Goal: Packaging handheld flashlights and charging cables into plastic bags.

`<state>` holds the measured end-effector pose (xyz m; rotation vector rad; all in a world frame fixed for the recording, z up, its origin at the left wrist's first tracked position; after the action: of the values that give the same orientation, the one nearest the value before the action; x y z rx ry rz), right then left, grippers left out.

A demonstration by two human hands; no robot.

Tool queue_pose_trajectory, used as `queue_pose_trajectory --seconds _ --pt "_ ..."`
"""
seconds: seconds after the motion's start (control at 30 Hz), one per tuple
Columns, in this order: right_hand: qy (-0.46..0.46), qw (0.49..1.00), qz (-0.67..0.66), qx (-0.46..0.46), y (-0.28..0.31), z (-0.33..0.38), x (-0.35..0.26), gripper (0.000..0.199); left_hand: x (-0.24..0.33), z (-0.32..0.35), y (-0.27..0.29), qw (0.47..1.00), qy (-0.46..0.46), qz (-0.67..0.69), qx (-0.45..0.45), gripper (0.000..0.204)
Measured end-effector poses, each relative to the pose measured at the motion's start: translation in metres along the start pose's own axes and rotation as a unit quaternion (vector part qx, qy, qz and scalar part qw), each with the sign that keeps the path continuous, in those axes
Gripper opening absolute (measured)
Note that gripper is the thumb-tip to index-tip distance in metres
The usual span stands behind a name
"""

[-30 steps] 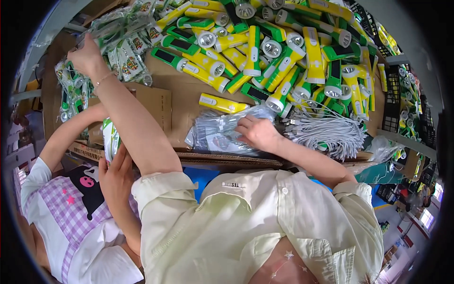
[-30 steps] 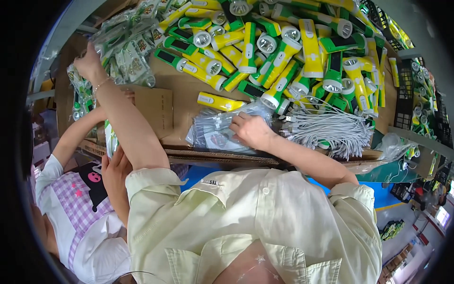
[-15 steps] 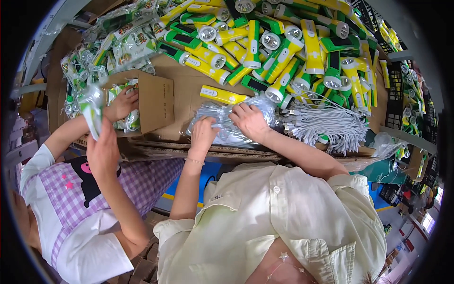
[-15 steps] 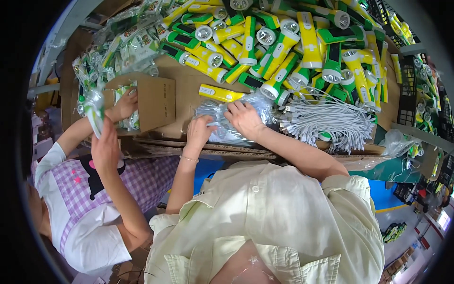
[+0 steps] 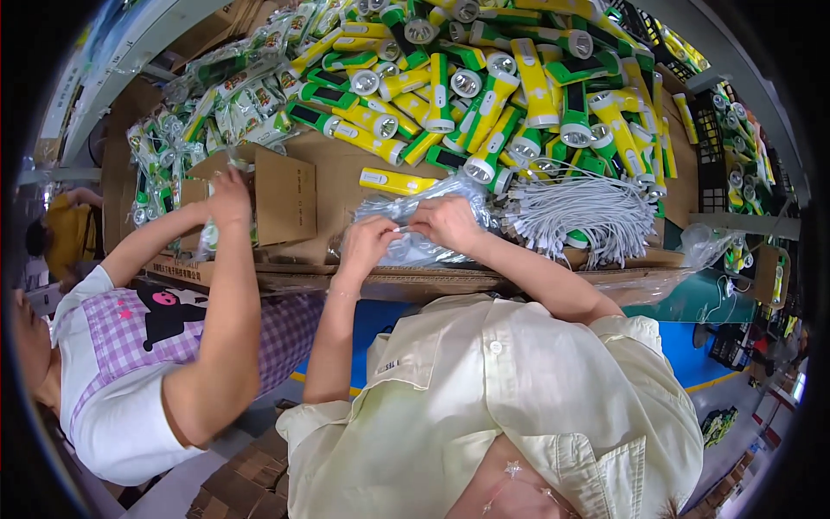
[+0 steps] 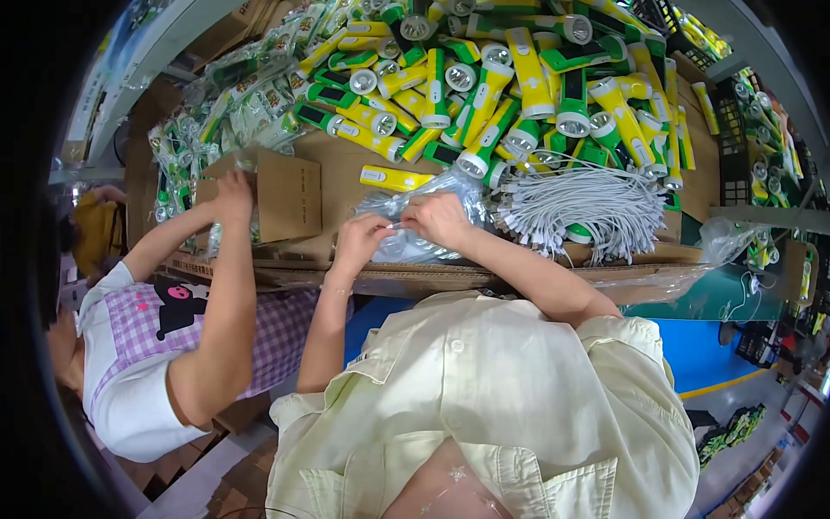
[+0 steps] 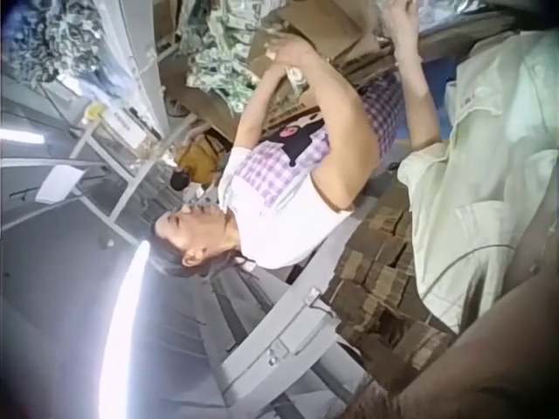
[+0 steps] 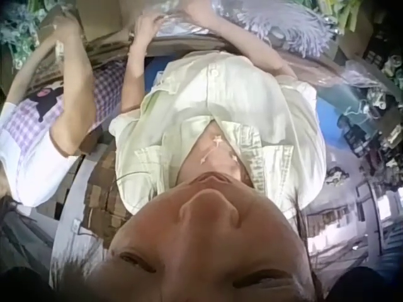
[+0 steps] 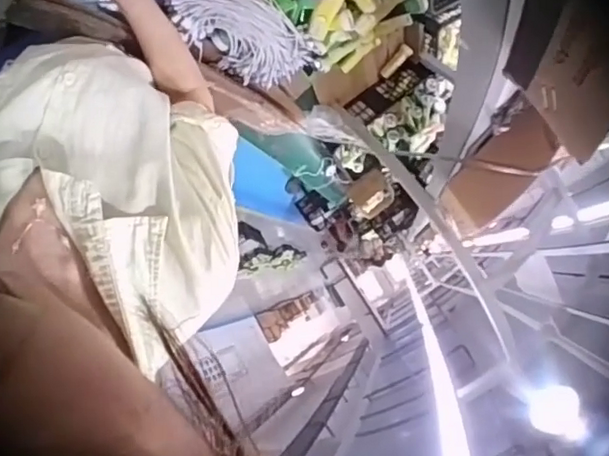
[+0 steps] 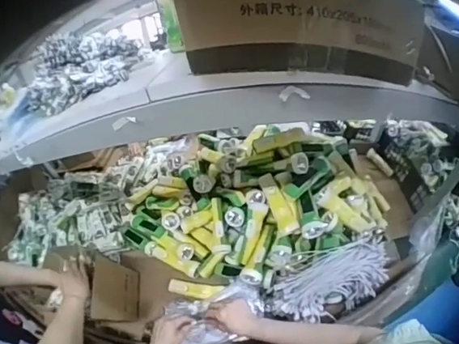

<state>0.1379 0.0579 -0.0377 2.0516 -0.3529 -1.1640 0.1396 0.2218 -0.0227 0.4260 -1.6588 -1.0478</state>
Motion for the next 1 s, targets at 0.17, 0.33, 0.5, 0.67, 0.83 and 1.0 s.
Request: queue_pose_trajectory --seconds 0.17,0.33,0.5,0.67,0.83,1.0 --pt "-0.078 0.997 0.005 -0.028 0.013 -0.014 0.001 0.011 0.028 -0.011 0.010 0.985 -0.032 -0.112 0.130 0.015" --pt "0.059 0.990 0.123 -0.040 -0.011 -0.010 0.011 0.011 -0.013 -0.012 -0.030 0.993 0.101 -0.036 -0.049 0.012" --pt "0.188 0.973 0.132 -0.001 0.004 0.000 0.000 0.012 -0.022 -0.009 -0.028 0.984 0.131 -0.039 -0.115 0.020" --pt "0.145 0.989 -0.014 -0.025 0.088 0.005 -0.042 0.013 -0.037 0.000 -0.033 0.954 0.224 0.082 -0.183 0.025" --pt "0.149 0.987 -0.032 0.057 0.156 -0.007 -0.067 0.012 -0.053 -0.009 -0.023 0.950 0.148 0.109 -0.252 0.025" --pt "0.095 0.995 0.027 0.010 0.143 0.002 -0.043 0.012 0.005 -0.037 0.047 0.955 0.149 0.256 0.001 0.022"
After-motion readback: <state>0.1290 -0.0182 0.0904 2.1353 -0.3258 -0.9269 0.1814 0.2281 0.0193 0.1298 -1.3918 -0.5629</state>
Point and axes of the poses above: each hand's wrist, its own z-axis away from the middle knuckle, its own y-axis out of the back of the hand, x = y × z, the point moved 4 cm from there along -z, towards the middle knuckle, and after that the axes turned 7 degrees about -z, right-handed, at the moved point
